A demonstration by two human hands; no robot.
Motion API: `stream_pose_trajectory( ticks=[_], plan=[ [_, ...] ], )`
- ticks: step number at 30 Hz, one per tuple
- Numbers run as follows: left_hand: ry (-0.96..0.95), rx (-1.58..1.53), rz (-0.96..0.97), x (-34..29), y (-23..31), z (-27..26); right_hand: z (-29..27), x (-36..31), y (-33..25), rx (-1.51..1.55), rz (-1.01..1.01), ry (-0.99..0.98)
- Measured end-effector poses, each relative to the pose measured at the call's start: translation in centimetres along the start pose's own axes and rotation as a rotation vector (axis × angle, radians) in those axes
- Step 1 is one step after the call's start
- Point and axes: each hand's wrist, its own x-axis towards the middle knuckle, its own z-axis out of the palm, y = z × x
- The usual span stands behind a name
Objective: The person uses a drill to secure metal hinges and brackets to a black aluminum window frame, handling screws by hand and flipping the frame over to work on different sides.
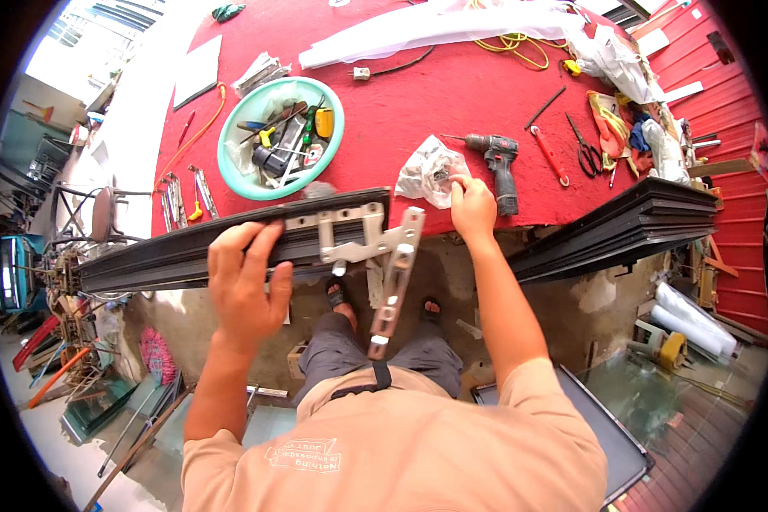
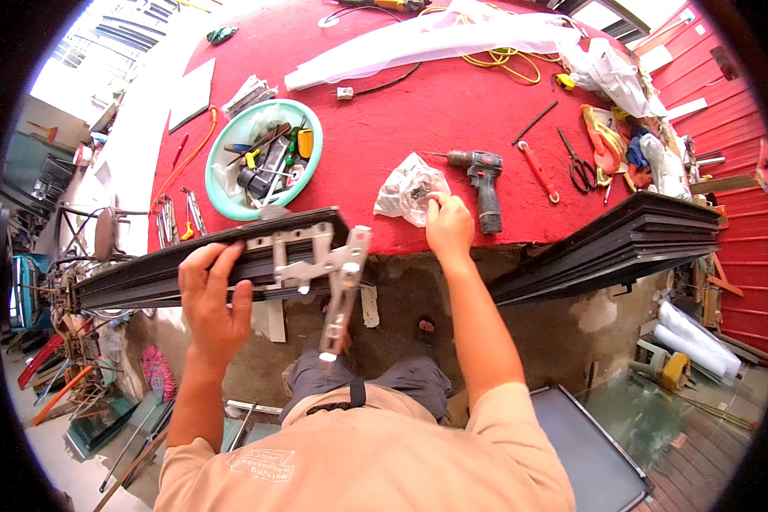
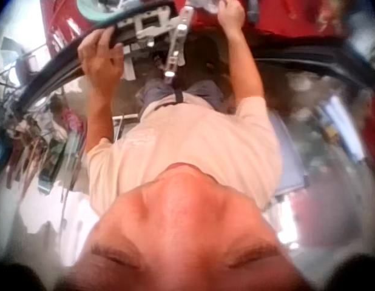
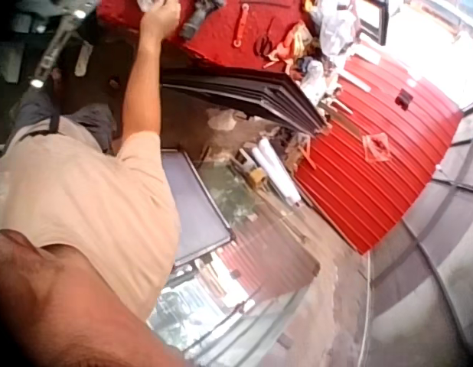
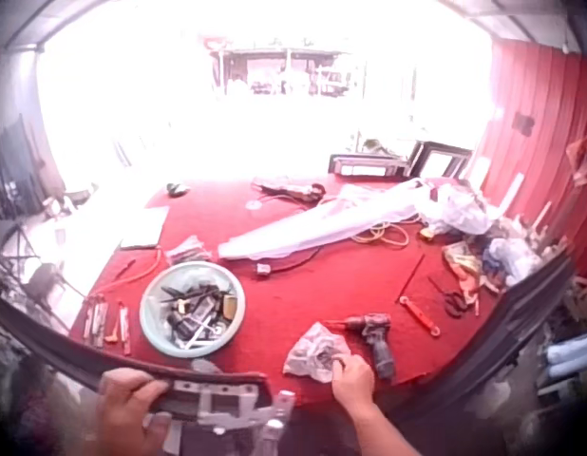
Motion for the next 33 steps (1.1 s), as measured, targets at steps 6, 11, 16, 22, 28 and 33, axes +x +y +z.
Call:
stream_pose_trajectory(
  ticks=[6,11,16,22,28,33],
  plan=[
    [0.05,-0.24,-0.02,0.5,-3.2,-2.1,4.2,3.8,0.2,-0.352,0.081,-0.104],
    [0.098,-0.279,-0.025,0.6,-6.4,-3.8,5.3,3.7,0.2,-0.429,0.128,-0.111],
    [0.129,-0.261,0.046,0.2,-7.5,-2.9,5.5,4.0,-0.2,-0.422,0.219,-0.124],
    [0.174,-0.202,0.011,0.2,-6.9,-2.3,6.1,3.7,0.8,-0.432,0.219,-0.108],
    [0.203,-0.189,-0.025,0.5,-6.6,-2.3,5.5,4.4,1.0,-0.361,0.267,-0.216],
    [0.211,-0.247,-0.064,0.7,-6.4,-2.5,4.7,5.9,0.3,-0.39,0.333,-0.373]
  ],
)
